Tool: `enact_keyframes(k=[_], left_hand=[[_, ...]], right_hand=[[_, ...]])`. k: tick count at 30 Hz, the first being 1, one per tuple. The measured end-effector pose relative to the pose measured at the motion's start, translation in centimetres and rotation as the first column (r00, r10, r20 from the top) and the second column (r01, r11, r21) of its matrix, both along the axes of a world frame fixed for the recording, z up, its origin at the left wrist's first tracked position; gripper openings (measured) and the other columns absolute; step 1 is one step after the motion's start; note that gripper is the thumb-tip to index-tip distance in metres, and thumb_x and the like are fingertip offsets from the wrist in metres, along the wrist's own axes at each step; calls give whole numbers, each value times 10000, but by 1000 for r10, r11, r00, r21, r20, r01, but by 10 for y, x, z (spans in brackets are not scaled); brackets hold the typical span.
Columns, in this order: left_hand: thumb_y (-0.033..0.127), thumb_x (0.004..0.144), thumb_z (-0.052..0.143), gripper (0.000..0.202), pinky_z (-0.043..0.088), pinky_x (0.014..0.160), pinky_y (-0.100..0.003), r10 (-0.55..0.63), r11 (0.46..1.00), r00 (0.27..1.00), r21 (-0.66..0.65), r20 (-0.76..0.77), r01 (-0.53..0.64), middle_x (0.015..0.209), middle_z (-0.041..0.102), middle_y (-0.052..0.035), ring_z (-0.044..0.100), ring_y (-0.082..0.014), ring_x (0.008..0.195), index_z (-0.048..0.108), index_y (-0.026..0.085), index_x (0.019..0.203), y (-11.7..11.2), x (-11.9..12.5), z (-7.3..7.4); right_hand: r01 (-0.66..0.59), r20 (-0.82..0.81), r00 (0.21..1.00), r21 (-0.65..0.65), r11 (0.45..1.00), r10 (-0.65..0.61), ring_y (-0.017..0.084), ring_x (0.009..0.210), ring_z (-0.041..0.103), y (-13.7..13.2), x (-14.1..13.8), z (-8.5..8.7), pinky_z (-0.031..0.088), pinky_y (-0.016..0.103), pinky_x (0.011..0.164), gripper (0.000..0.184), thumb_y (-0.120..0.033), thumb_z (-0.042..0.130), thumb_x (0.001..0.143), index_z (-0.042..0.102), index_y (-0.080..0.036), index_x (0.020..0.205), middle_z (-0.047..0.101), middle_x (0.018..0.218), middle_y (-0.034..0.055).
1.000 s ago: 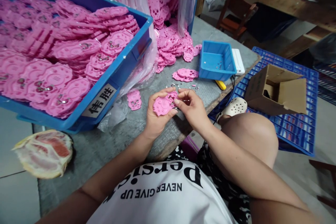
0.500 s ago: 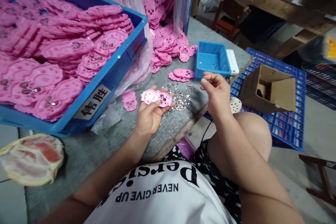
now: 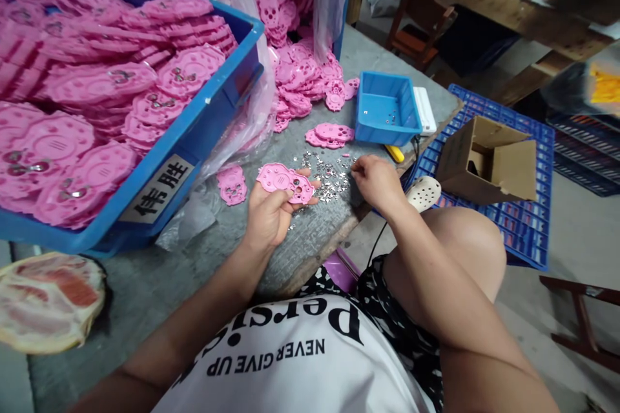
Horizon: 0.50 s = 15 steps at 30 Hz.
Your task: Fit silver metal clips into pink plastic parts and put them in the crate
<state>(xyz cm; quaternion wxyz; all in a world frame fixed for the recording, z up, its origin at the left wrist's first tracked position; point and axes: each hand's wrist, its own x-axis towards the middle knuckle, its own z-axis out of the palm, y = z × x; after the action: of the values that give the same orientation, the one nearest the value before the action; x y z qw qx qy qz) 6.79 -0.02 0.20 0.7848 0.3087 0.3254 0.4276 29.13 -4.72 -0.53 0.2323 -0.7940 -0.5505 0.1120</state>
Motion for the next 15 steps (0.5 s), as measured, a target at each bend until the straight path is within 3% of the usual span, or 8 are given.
enact_keyframes(k=[6,11,15], left_hand=[[188,686,665,515,629,667,-336,-50,999,998,-15,34,51,975,777,-60,778,-270,914,515,241,1176,4,-2,-2],[240,708,631,470,548,549,-259,-5,1000,995,-21,97,8,958,794,-76,776,-252,841,543,215,1169,8,-5,-2],[365,775,600,331,560,568,-289,37,998,994,-59,103,-31,897,794,-91,780,-270,835,575,188,1053,11,-5,-5]], right_hand=[[-88,162,982,-56,995,96,298,966,635,6,-8,-4,468,418,847,184,-186,631,862,803,-208,925,740,1019,116],[-100,235,965,-84,991,117,284,963,619,9,-9,-5,461,394,829,205,-193,625,886,822,-223,936,737,1050,108],[-83,253,962,-90,993,103,291,978,620,10,-9,-6,460,394,836,219,-176,614,884,820,-205,953,737,1068,120]])
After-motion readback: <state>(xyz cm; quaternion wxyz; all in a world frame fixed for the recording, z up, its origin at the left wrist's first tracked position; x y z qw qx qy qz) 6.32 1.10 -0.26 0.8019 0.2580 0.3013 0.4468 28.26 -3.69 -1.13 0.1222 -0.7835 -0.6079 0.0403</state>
